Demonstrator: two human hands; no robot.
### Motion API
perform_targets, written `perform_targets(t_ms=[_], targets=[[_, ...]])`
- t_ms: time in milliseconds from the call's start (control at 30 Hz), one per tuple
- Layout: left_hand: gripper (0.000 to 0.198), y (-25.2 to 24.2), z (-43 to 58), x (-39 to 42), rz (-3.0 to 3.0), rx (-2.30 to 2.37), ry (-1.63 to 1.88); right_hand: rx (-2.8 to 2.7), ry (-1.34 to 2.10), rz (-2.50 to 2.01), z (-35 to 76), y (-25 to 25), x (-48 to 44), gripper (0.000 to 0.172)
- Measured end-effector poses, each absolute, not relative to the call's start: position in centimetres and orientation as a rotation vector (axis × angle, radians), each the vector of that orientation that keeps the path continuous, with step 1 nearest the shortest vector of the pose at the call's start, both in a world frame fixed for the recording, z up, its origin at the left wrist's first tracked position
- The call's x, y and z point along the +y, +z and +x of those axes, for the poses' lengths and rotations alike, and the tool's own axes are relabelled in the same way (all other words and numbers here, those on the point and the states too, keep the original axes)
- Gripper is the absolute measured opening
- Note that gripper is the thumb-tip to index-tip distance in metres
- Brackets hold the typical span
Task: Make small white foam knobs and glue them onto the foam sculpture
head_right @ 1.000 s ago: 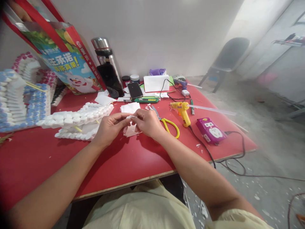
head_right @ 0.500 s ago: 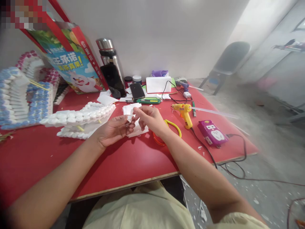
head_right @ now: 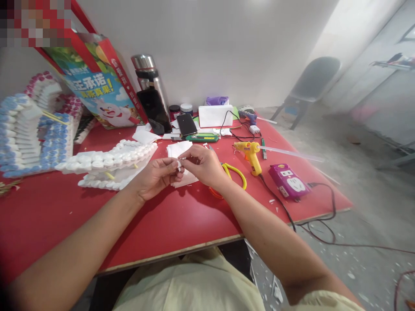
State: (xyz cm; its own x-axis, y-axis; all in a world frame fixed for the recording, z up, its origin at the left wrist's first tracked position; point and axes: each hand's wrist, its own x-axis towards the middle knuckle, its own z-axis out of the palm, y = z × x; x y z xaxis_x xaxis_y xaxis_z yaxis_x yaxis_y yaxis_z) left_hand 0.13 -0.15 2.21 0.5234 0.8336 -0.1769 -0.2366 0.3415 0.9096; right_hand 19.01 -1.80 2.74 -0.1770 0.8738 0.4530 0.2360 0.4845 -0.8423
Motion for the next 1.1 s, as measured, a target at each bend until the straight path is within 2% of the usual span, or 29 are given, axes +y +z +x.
perform_targets(t_ms=[100, 300, 367, 433, 567, 733, 1100], targets=[[0.029, 2.3, 0.2, -0.3, 1.026, 0.736, 0.812, -1.647, 0.805, -0.928, 19.0, 3.3, -2.0, 0.014], [0.024, 2.9, -0.2, -0.6, 1.706, 0.975, 0.997, -1.107, 1.439, -1.102, 19.3, 3.0, -1.1, 0.049], [0.021, 3.2, -0.3, -0.7, 1.919, 0.988, 1.045, -1.063, 1.672, -1.094, 19.4, 2.6, -0.8, 0.054], [0.018, 3.4, -0.3, -0.7, 2.075, 0.969, 1.072, -1.077, 1.779, -1.023, 19.5, 2.4, -0.7, 0.053], [0.018, 3.3, -0.4, -0.6, 2.218, 0.949, 1.061, -1.128, 1.727, -0.975, 19.8, 2.6, -0.9, 0.043], [0.019, 3.0, -0.5, -0.4, 2.27, 0.914, 1.054, -1.209, 1.708, -0.995, 20.2, 2.6, -0.9, 0.039], [0.022, 3.1, -0.3, -0.7, 2.006, 1.043, 1.003, -1.494, 1.266, -1.159, 19.3, 3.1, -1.6, 0.026]])
